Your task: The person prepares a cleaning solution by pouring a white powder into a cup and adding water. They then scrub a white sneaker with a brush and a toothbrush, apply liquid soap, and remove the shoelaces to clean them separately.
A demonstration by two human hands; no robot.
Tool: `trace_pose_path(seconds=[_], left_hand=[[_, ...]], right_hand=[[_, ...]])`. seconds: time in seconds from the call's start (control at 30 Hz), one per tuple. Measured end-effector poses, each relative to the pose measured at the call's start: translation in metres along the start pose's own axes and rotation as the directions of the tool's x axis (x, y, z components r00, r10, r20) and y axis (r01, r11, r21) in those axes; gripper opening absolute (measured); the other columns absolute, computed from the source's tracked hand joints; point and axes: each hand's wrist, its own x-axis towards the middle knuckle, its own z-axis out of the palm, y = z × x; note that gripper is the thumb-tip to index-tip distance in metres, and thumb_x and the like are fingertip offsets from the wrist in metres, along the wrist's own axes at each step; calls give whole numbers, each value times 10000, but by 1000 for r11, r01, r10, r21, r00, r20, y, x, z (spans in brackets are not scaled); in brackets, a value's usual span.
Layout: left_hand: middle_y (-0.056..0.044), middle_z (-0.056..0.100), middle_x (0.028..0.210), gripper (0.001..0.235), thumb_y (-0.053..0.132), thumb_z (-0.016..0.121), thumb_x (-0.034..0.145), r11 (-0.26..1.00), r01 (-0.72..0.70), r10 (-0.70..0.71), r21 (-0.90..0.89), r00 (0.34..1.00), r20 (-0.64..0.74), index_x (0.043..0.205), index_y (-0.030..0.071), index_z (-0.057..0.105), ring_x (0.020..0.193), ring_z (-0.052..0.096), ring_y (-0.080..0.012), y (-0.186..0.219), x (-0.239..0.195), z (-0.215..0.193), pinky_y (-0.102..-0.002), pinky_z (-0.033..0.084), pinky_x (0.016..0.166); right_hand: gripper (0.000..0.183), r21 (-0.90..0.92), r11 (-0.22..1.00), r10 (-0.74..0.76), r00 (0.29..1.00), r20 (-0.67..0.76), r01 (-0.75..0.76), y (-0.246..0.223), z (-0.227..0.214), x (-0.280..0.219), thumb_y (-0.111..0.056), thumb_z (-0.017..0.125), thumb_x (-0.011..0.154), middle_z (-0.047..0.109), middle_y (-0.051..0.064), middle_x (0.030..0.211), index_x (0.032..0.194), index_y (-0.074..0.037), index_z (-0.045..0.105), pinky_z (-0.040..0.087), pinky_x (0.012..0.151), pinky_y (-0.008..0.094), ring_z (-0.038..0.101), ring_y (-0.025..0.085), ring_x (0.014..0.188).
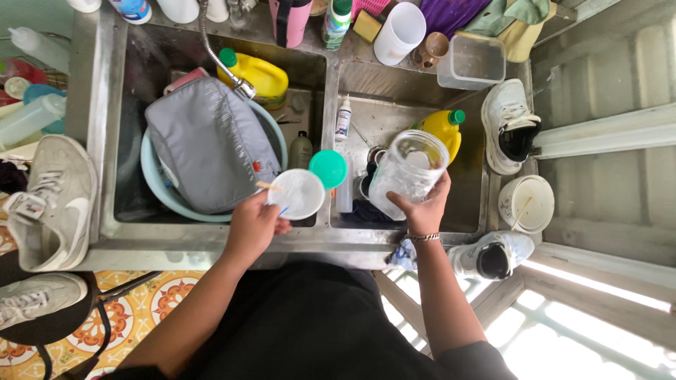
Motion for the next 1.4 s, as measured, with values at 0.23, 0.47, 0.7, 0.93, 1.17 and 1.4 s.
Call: trace_pose_path(seconds=[0.23, 0.47, 0.7, 0.93, 1.17, 1.4], left_hand=[[-129, 736, 729, 277, 17, 513, 957, 992, 127, -124, 18, 984, -131, 1177, -39, 672, 623, 730, -172, -30, -35, -18, -301, 602, 575], [-136, 745, 763, 359, 42, 526, 963, 947, 322, -311, 1, 916, -253, 1302, -6, 636, 650, 724, -183, -35, -65, 3, -294, 595, 615], [-109, 757, 825, 491, 55, 538, 941, 911, 412, -405, -20, 886, -224, 1432, 61, 565, 654, 737, -169, -48, -82, 26, -312, 610, 621], [-95, 749, 773, 538, 75, 553, 940, 898, 439, -432, 34, 893, -124, 1476, 127, 534, 629, 711, -135, -47, -71, 50, -288, 601, 624], [-85, 735, 715, 514, 90, 557, 933, 914, 378, -382, 146, 924, 4, 1447, 96, 546, 607, 714, -137, -62, -61, 55, -290, 596, 606], [-99, 739, 728, 427, 126, 565, 954, 937, 281, -306, 205, 947, 101, 1367, 21, 579, 614, 741, -155, -88, -44, 41, -303, 603, 590]], right_hand=[[1117, -72, 973, 213, 973, -89, -220, 106, 14, 78, -48, 915, 545, 534, 150, 1435, 1498, -43, 331, 452, 1130, 395, 567, 287, 1313], [1185, -362, 776, 477, 856, -198, -517, 177, 67, 147, -216, 1004, 507, 543, 149, 1433, 1499, -83, 370, 426, 1141, 389, 540, 300, 1326], [1313, -162, 918, 345, 931, -120, -361, 280, 100, 176, -98, 1020, 472, 484, 175, 1459, 1518, -52, 227, 412, 1146, 369, 509, 294, 1326], [1371, -497, 707, 564, 825, -33, -503, 300, 93, 180, -147, 1017, 483, 457, 128, 1492, 1556, -111, 164, 431, 1127, 324, 486, 232, 1338], [1337, -574, 762, 428, 899, 98, -300, 285, 37, 170, -94, 994, 481, 435, 174, 1564, 1560, -18, 206, 384, 1177, 329, 452, 266, 1434], [864, -518, 854, -50, 998, 24, 56, 228, 12, 139, -80, 894, 747, 567, 226, 1423, 1476, 14, 439, 469, 1077, 387, 578, 325, 1263]])
